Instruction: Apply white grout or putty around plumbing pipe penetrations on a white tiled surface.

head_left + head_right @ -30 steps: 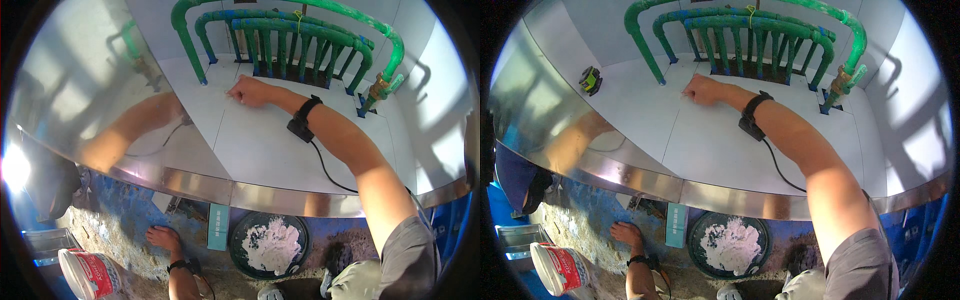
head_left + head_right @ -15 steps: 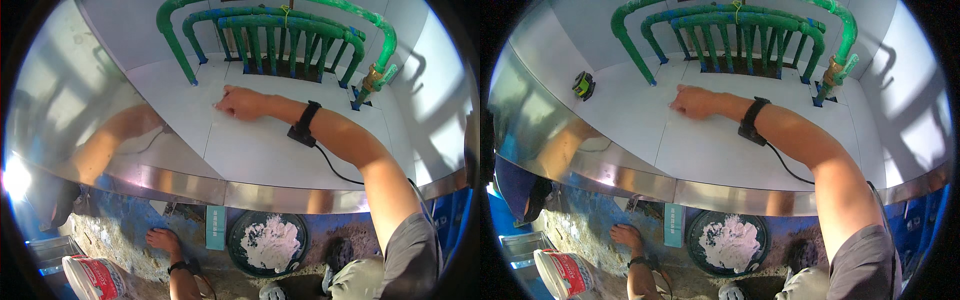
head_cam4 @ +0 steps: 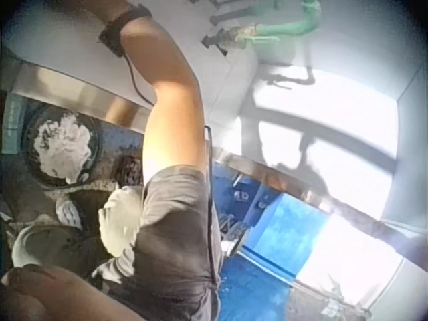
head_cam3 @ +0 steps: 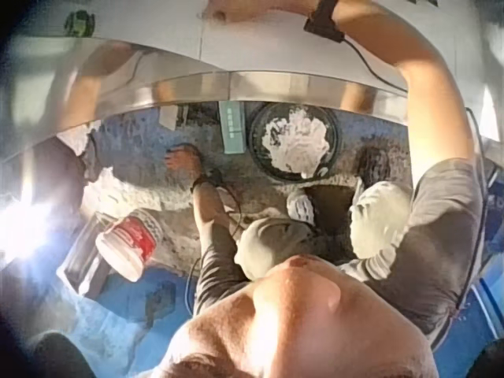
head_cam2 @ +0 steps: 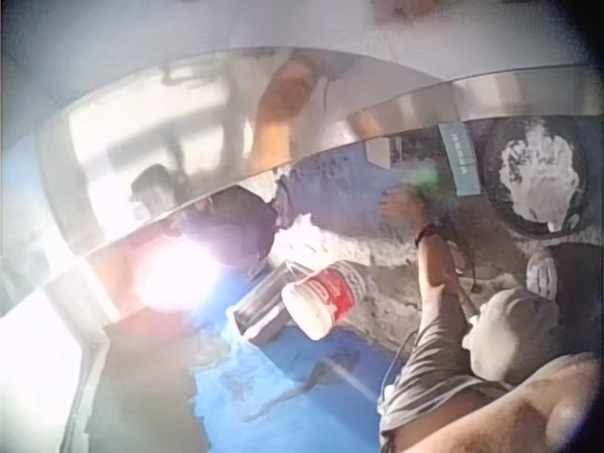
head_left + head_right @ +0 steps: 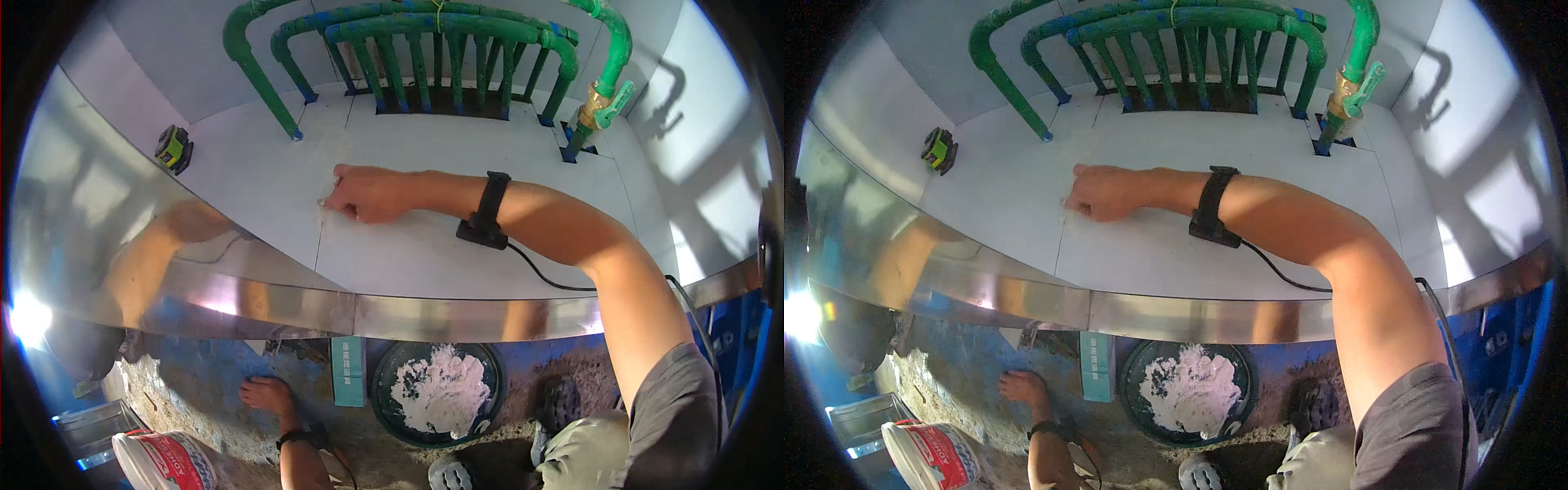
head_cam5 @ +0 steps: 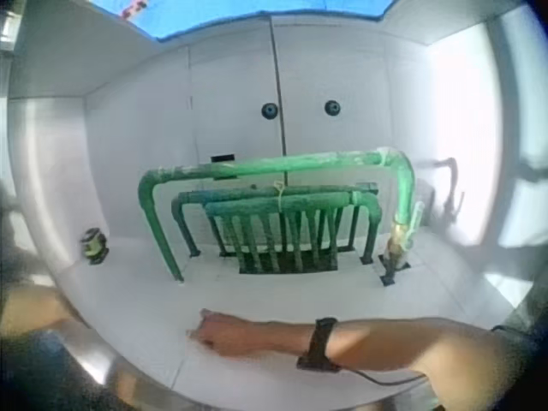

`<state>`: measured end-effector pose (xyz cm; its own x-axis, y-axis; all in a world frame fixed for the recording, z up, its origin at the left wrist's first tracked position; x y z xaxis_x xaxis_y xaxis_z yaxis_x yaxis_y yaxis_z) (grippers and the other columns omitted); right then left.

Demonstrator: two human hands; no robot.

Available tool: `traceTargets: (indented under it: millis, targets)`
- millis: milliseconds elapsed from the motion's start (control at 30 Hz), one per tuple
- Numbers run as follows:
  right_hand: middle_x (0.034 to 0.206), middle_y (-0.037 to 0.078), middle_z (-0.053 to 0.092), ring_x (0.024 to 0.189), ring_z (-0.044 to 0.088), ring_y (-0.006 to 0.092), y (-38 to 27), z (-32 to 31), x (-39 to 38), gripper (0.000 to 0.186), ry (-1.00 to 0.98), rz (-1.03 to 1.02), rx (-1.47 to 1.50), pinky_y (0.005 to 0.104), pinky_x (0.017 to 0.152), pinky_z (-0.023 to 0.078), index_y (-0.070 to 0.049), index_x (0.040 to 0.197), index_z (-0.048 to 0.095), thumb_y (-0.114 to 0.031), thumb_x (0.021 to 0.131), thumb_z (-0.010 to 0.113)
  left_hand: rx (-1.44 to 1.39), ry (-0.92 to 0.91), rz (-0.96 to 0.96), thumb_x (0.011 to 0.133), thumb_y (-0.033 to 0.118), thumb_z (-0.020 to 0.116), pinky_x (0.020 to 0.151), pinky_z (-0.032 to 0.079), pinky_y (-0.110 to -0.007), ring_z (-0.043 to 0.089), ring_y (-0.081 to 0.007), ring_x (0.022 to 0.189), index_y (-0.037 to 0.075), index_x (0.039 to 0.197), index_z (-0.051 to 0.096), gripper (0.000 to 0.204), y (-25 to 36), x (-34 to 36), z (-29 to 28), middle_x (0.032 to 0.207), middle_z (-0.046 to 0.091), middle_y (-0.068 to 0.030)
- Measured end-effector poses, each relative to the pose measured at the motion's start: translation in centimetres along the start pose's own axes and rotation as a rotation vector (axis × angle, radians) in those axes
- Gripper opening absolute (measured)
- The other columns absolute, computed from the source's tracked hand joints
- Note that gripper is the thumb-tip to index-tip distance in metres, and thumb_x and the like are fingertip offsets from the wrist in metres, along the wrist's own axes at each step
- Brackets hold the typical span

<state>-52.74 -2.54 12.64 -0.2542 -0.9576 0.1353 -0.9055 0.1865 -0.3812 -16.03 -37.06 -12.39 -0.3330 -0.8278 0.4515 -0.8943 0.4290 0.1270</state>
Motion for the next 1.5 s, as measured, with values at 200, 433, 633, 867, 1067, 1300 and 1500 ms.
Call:
traceTargets:
  millis: [200, 433, 633, 867, 1067, 1300, 1500]
  targets:
    - [0.085, 0.011, 0.064, 0.095, 0.053, 0.0327, -5.7, 1.8, -2.7, 0.007, 0.004, -0.205, 0.087, 0.0431, 0.085, 0.047, -0.004, 0.072, 0.058, 0.0, 0.077, 0.061, 0.004, 0.045, 0.031, 0.104, 0.025, 0.041, 0.088, 0.043, -0.057, 0.051, -0.0423, 0.11, -0.001, 0.118, 0.055, 0.033, -0.9, 0.2, 0.9, 0.116, 0.052, -0.0211]
    - [0.102, 0.01, 0.067, 0.112, 0.053, 0.0324, -3.0, 0.8, -0.7, 0.004, 0.027, -0.083, -0.187, 0.0423, 0.089, 0.049, -0.001, 0.071, 0.063, 0.0, 0.074, 0.065, 0.018, 0.068, 0.033, 0.103, 0.022, 0.044, 0.087, 0.043, -0.056, 0.052, -0.0422, 0.108, -0.001, 0.118, 0.056, 0.029, -0.5, -0.1, 1.2, 0.116, 0.053, -0.0211]
    - [0.098, 0.015, 0.066, 0.103, 0.056, 0.0366, -8.5, 2.3, -1.8, 0.024, -0.19, -0.345, -0.091, 0.0473, 0.086, 0.048, -0.005, 0.103, 0.072, -0.003, 0.081, 0.064, -0.071, 0.16, 0.145, 0.101, 0.018, 0.049, 0.098, 0.042, -0.052, 0.051, -0.0418, 0.117, -0.002, 0.118, 0.057, 0.028, -0.3, -0.3, -1.6, 0.121, 0.055, -0.0215]
    - [0.142, 0.007, 0.063, 0.104, 0.05, 0.0264, -3.2, 2.4, -2.1, 0.013, -0.178, -0.023, -0.08, 0.0296, 0.091, 0.046, -0.007, 0.078, 0.062, -0.015, 0.085, 0.07, -0.139, 0.013, -0.006, 0.101, 0.016, 0.052, 0.105, 0.035, -0.054, 0.047, -0.0409, 0.124, -0.003, 0.121, 0.057, 0.028, 0.9, 0.4, -0.6, 0.125, 0.055, -0.0218]
    - [0.134, 0.008, 0.065, 0.102, 0.055, 0.0258, -8.5, 1.3, 1.0, 0.048, -0.388, -0.035, 0.077, 0.0285, 0.093, 0.049, -0.015, 0.139, 0.064, -0.016, 0.091, 0.065, -0.177, -0.007, -0.067, 0.099, 0.016, 0.053, 0.11, 0.031, -0.053, 0.045, -0.0397, 0.127, -0.002, 0.122, 0.057, 0.03, 0.4, 0.9, -1.3, 0.129, 0.053, -0.0208]
    - [0.132, 0.007, 0.057, 0.11, 0.057, 0.0252, -5.8, 2.3, -0.2, 0.059, -0.45, -0.111, -0.323, 0.0337, 0.092, 0.049, -0.033, 0.147, 0.056, -0.022, 0.09, 0.066, -0.124, 0.017, -0.046, 0.1, 0.015, 0.052, 0.107, 0.033, -0.053, 0.045, -0.0399, 0.126, -0.002, 0.121, 0.058, 0.027, -0.4, 0.8, -1.7, 0.13, 0.053, -0.0202]
    - [0.141, 0.008, 0.055, 0.119, 0.053, 0.0285, -8.7, 1.7, 2.2, 0.063, -0.595, -0.607, -0.479, 0.0369, 0.097, 0.044, -0.028, 0.148, 0.053, -0.022, 0.086, 0.064, -0.138, 0.039, -0.019, 0.101, 0.014, 0.051, 0.102, 0.035, -0.054, 0.047, -0.0393, 0.121, 0.0, 0.121, 0.057, 0.026, -1.2, 0.0, -1.3, 0.126, 0.054, -0.019]
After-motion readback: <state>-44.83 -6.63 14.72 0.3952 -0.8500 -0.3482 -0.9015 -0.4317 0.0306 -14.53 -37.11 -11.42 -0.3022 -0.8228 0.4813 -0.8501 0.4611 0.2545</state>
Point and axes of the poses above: each hand's wrist, its own x-axis towards the middle knuckle, its own z-axis out of the palm, y = z × x, the point moved 4 cm from there along x, towards the middle knuckle
